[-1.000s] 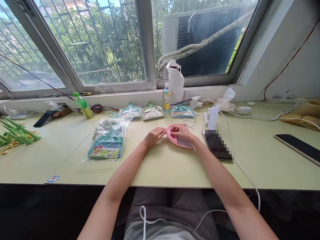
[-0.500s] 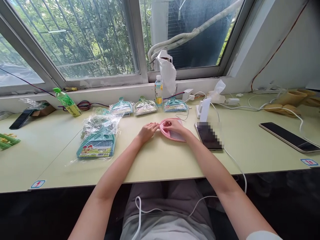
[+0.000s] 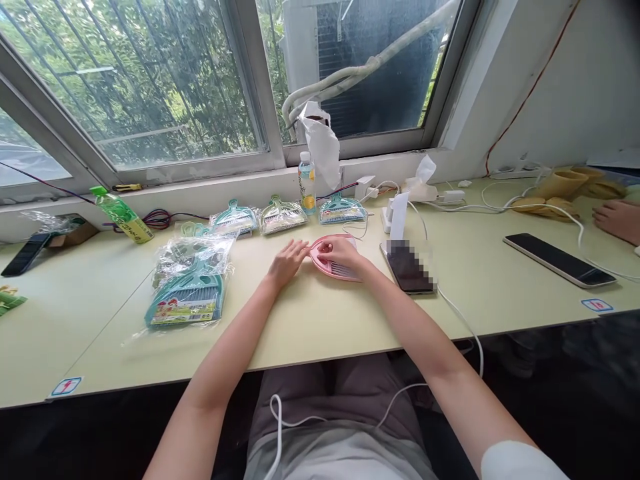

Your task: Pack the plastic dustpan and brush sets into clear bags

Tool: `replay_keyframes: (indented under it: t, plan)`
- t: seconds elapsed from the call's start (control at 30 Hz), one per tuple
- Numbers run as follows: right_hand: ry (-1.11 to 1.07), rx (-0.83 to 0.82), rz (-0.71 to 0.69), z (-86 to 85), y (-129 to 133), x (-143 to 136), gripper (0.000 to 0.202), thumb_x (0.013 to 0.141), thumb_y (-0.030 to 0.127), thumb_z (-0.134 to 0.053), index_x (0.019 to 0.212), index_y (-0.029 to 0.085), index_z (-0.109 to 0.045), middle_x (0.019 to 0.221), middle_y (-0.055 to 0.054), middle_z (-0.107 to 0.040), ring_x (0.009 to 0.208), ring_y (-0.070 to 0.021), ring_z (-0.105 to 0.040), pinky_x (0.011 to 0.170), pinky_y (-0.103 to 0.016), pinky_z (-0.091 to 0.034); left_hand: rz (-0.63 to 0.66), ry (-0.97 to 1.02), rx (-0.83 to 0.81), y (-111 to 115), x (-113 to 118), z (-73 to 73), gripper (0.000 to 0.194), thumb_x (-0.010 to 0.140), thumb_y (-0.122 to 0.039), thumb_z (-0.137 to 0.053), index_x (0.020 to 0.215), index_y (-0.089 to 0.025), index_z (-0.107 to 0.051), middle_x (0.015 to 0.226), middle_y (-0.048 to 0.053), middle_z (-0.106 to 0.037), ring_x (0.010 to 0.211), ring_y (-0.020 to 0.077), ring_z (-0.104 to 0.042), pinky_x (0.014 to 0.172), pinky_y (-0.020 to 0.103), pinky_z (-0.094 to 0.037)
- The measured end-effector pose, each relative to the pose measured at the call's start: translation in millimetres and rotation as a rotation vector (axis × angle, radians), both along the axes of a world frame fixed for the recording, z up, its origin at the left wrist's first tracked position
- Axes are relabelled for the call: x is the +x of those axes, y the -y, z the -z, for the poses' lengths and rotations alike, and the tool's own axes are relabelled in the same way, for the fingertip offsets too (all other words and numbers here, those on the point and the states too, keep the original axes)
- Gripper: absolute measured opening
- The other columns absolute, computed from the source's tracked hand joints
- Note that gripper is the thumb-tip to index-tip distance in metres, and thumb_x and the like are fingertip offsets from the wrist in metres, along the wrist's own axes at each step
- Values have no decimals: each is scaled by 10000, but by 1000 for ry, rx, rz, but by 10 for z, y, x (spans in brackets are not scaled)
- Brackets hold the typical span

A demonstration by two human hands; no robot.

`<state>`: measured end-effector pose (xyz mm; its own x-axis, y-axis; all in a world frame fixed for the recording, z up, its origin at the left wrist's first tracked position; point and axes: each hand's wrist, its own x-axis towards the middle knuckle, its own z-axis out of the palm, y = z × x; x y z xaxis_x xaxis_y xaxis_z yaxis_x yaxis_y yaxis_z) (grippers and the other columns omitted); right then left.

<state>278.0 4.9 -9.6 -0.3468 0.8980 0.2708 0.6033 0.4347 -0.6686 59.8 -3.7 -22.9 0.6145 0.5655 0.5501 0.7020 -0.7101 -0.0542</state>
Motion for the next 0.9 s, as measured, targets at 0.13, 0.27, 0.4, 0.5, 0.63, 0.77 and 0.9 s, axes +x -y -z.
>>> replay_keyframes:
  t: [0.13,0.27,0.4,0.5,0.63,0.77,0.9]
  plan:
    - [-170,136,215,-76,20,-105,163,804,347,-671,869,202,-705,941,-29,-720,858,-166,-645,758,-266,-462,-149,532,-89,33,145,-101,573,938,-278,-483,1485,-238,-317,1500,148,-428,1427,276,-355,1155,539,-316]
    - [-333,140,335,-180,56,-283,214,861,326,-600,1006,195,-686,1011,-64,-710,862,-175,-653,839,-297,-500,107,832,-698,90,386,-130,568,969,-398,-391,1496,-223,-276,1462,147,-477,1334,283,-484,1014,454,-488]
    - [-314,113,255,-295,83,-266,262,883,220,-505,1073,211,-684,1118,-76,-673,959,-186,-634,910,-326,-498,156,974,-951,69,432,-23,657,790,-349,-639,1394,-203,-424,1378,137,-561,1244,323,-553,946,437,-539]
    - [-215,292,569,-374,52,73,374,876,176,-461,1214,200,-619,1301,-138,-554,1172,-257,-526,988,-421,-440,13,1099,-967,-22,285,46,618,752,-329,-617,1332,-197,-450,1282,125,-619,1125,293,-627,888,444,-570]
    - [-85,320,1108,-355,-63,746,488,886,223,-442,1372,185,-453,1391,-200,-442,1290,-332,-400,989,-526,-379,-13,1218,-964,-117,122,44,569,758,-369,-602,1285,-204,-462,1197,112,-655,1023,256,-670,864,433,-582]
    - [-14,194,1211,-222,-163,1130,505,871,265,-502,1360,159,-434,1334,-217,-501,1224,-326,-470,950,-490,-395,17,1310,-1007,-104,129,1,572,745,-386,-646,1267,-213,-489,1203,107,-660,1059,271,-657,901,440,-566]
    - [43,176,1170,-147,-191,1171,414,874,183,-482,1288,188,-504,1182,-151,-623,1100,-279,-549,960,-462,-371,92,1423,-1067,-57,168,-23,620,670,-346,-730,1249,-225,-544,1240,83,-651,1158,307,-607,993,448,-512]
